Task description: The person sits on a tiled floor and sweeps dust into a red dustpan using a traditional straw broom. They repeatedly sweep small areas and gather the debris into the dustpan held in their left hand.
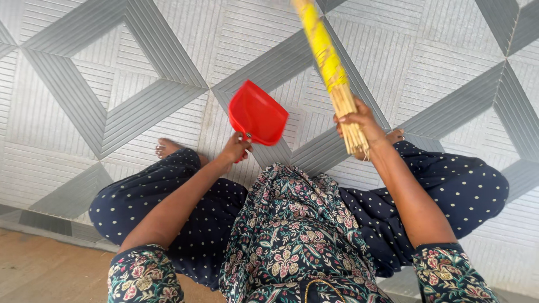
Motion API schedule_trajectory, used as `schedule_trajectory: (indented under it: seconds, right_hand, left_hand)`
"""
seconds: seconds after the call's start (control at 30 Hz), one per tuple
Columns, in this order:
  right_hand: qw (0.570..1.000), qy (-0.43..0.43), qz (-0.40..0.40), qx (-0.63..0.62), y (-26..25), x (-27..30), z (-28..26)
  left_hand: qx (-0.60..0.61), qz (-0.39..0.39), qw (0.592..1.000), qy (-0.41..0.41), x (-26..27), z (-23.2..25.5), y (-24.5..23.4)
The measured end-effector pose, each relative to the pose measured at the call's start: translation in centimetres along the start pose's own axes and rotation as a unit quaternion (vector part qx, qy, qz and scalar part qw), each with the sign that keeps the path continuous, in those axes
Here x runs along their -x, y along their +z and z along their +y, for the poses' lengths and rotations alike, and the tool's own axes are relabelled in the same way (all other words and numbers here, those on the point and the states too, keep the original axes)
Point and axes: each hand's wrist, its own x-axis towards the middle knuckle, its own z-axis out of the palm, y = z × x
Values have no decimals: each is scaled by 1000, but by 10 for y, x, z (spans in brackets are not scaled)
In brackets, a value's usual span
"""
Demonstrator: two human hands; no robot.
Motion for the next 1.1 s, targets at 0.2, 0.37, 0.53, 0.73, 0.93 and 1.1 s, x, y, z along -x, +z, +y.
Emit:
schedule_trajectory:
  seconds: [0.2, 0.37, 0.53, 0.73, 0.93, 1.1]
  right_hand:
    - [957, -128, 223, -135, -63, -8, -7]
    - [867, -170, 293, -364, -187, -44, 39]
    - [802, -113, 372, -454, -242, -37, 52]
    - [809, -128, 346, -458, -232, -35, 74]
    - [864, -66, 338, -368, -202, -52, 88]
    - [941, -50, 266, -203, -150, -60, 71]
  left_hand:
    - [55, 54, 997, 6, 5, 1, -12]
    - [32, 27, 999, -26, 17, -4, -13]
    - [8, 3, 999, -46, 20, -4, -6]
    - [-20, -4, 998, -59, 21, 8, 8]
    - [6, -2, 1000, -31, 14, 6, 9]
    - [-18, 28, 999, -19, 14, 5, 3]
